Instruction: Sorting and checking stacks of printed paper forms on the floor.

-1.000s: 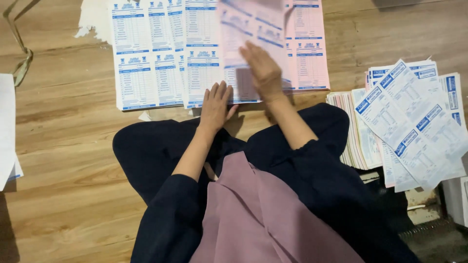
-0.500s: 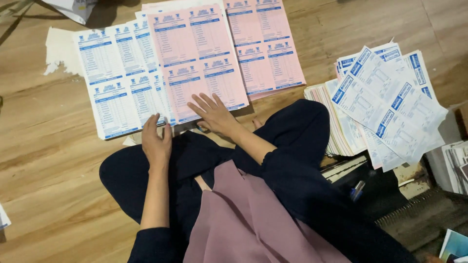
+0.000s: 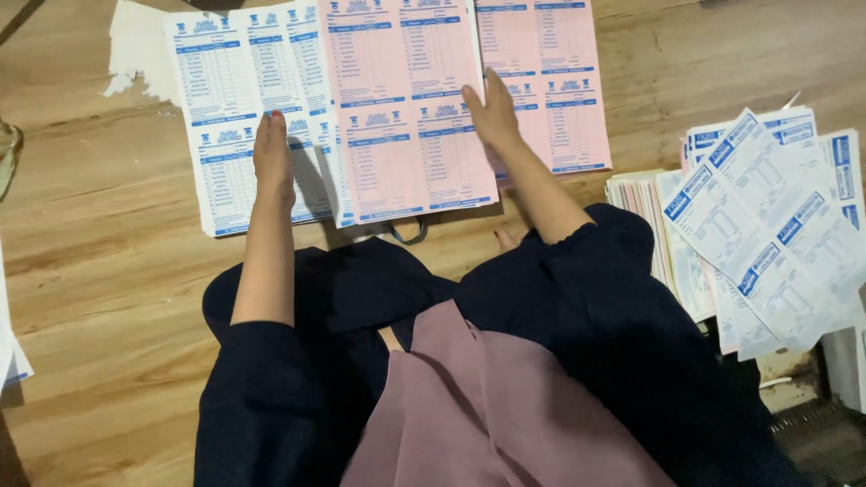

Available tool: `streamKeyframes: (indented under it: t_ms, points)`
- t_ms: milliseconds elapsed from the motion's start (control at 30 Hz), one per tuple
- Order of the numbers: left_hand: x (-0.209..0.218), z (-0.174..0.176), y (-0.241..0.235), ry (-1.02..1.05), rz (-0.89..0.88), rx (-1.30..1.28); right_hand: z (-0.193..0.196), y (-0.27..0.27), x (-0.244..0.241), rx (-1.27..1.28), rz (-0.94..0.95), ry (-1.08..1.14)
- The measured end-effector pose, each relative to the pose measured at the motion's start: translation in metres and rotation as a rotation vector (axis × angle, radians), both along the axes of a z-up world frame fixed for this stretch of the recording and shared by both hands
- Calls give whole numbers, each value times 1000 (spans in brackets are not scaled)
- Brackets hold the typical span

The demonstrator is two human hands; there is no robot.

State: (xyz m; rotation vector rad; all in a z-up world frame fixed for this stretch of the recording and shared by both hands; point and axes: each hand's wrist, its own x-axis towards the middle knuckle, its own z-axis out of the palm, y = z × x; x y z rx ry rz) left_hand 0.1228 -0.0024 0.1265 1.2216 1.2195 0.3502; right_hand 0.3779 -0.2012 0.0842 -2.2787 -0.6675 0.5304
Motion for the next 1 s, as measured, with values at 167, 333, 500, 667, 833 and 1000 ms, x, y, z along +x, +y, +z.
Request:
streamKeyframes:
  t_ms: [167,333,500,667,833,1000]
  points:
    - [46,-5,34,-35,130,-232,26,23,31,49,-200,351]
    - [88,-11,47,-131,164,-340,21,60,54,17,-286,468]
    - [140,-2,27,76,-138,-153,62,98,19,113,-359,610]
    - [131,-21,32,32,-102,-128,42,102,29,120,-392,475]
    - [104,-16,-23,150,-519,633,27,105,34,135,-342,342]
    - [75,-3,-110,267,-1501,1001,24,114,34,162,-260,313]
